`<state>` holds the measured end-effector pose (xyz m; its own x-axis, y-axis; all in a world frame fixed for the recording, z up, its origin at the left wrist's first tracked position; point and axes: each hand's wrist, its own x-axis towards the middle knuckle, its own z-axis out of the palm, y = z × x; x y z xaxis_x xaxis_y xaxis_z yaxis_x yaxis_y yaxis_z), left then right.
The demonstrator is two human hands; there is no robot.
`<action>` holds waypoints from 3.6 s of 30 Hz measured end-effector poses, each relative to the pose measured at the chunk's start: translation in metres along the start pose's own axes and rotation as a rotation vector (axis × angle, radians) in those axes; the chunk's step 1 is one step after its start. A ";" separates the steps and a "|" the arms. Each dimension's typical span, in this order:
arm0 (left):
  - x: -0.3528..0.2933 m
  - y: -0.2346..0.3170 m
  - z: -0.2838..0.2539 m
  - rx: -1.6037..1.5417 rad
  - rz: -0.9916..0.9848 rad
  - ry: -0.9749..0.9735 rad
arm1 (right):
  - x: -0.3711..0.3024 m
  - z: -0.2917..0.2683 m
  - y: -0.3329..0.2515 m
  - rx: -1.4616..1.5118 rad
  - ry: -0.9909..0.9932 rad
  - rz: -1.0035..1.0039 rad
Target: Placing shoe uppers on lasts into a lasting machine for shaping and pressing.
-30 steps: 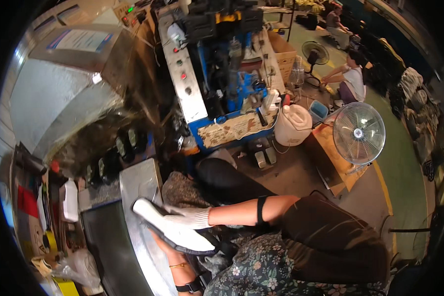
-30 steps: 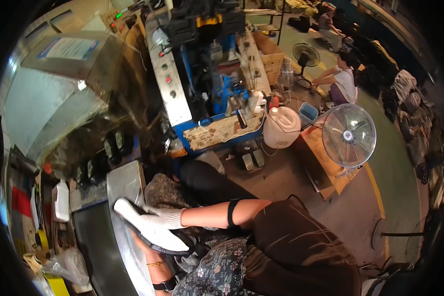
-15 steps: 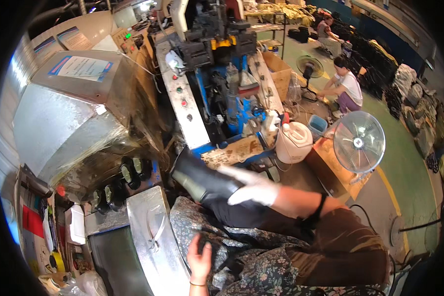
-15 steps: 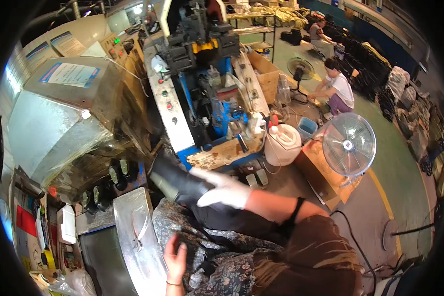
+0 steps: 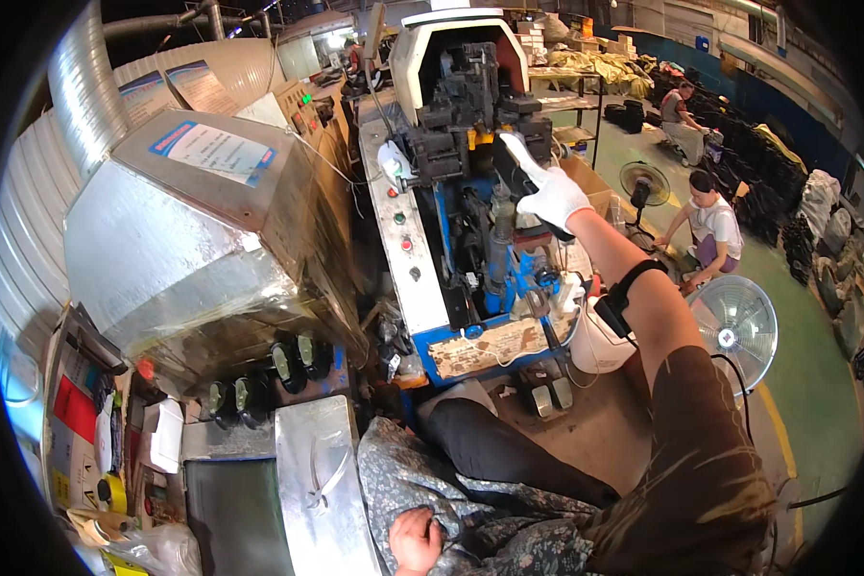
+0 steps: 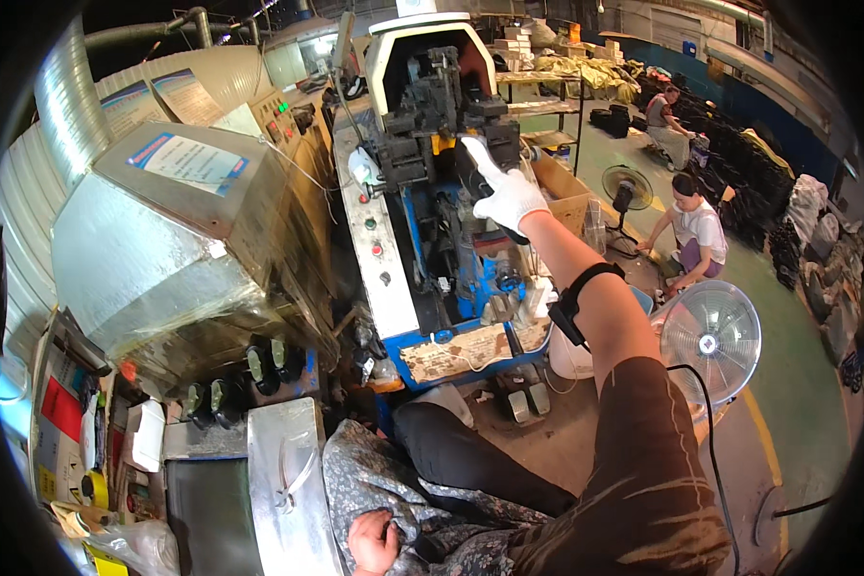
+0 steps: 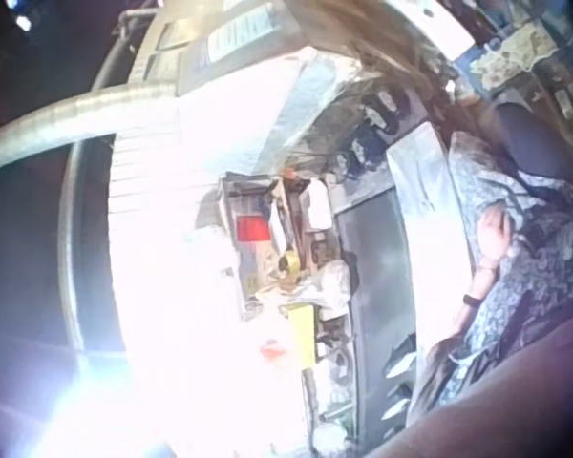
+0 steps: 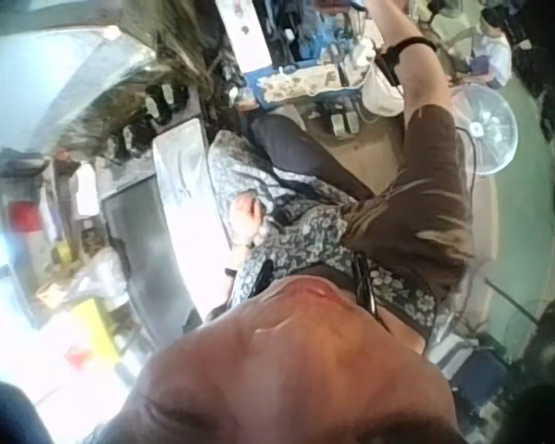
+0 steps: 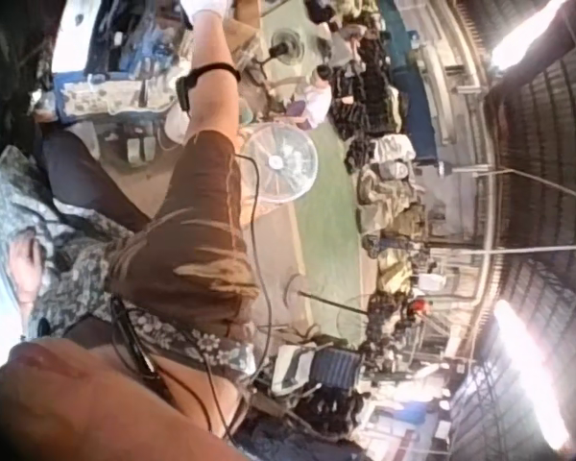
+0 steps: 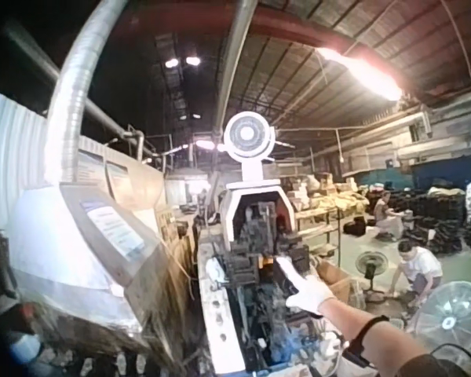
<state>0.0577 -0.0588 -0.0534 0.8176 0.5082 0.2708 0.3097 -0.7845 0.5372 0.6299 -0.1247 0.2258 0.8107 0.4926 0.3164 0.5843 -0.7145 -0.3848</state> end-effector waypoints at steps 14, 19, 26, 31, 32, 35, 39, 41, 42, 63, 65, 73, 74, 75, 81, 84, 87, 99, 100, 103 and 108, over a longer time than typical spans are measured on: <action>0.001 0.012 0.000 0.023 0.063 0.049 | -0.001 0.023 -0.024 -0.230 -0.172 0.009; 0.002 0.011 0.004 0.061 0.066 -0.003 | -0.008 0.049 -0.008 -0.173 -0.060 -0.046; 0.010 0.013 0.006 0.068 0.071 0.007 | 0.000 0.047 -0.009 -0.127 -0.010 -0.002; 0.015 0.023 0.006 0.093 0.040 -0.025 | 0.032 0.053 -0.010 -0.097 -0.039 0.036; 0.014 0.024 0.007 0.089 0.009 -0.030 | 0.041 0.056 -0.009 -0.093 -0.016 0.048; 0.012 0.020 0.007 0.065 -0.039 -0.039 | 0.064 0.063 -0.007 -0.049 -0.011 0.056; 0.000 0.010 -0.009 -0.083 -0.152 -0.049 | 0.087 0.061 -0.013 -0.036 -0.019 0.063; -0.012 0.007 -0.027 -0.292 -0.456 0.084 | 0.092 0.059 -0.016 -0.046 -0.007 0.061; -0.021 0.006 -0.042 -0.262 -0.529 0.181 | 0.093 0.059 -0.017 -0.070 -0.012 0.070; -0.135 -0.069 -0.157 -0.111 -0.676 0.567 | -0.315 0.279 -0.046 0.229 -0.264 -0.835; -0.162 -0.081 -0.172 -0.121 -0.667 0.572 | -0.322 0.283 -0.047 0.356 -0.240 -0.775; -0.216 -0.123 -0.231 0.680 -0.628 0.448 | -0.323 0.286 -0.062 0.126 -0.403 -0.905; -0.205 -0.117 -0.214 0.380 -0.688 0.541 | -0.325 0.284 -0.059 0.113 -0.389 -0.900; -0.194 -0.109 -0.202 0.304 -0.706 0.549 | -0.326 0.284 -0.057 0.134 -0.399 -0.841; -0.130 -0.058 -0.167 0.119 -0.730 0.518 | -0.326 0.273 -0.049 0.323 -0.202 -0.772; -0.116 -0.042 -0.168 0.033 -0.738 0.500 | -0.313 0.264 -0.070 0.263 -0.388 -0.725; -0.107 -0.033 -0.161 -0.171 -0.736 0.494 | -0.304 0.244 -0.118 0.428 -0.677 -0.609; -0.030 0.023 -0.098 -1.594 -0.715 0.533 | -0.333 0.120 -0.240 1.149 -0.211 -0.788; -0.019 0.026 -0.090 -1.706 -0.712 0.525 | -0.335 0.122 -0.227 1.109 -0.103 -0.771; 0.018 0.022 -0.070 -1.623 -0.662 0.527 | -0.361 0.131 -0.198 0.719 -0.499 -0.882; 0.052 0.015 -0.063 -1.331 -0.720 0.533 | -0.380 0.130 -0.174 0.546 -0.653 -0.856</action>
<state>0.0740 -0.0219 0.0185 0.3525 0.9011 -0.2525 -0.3186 0.3692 0.8730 0.2244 -0.1225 0.0595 -0.0727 0.9748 0.2107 0.7521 0.1924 -0.6304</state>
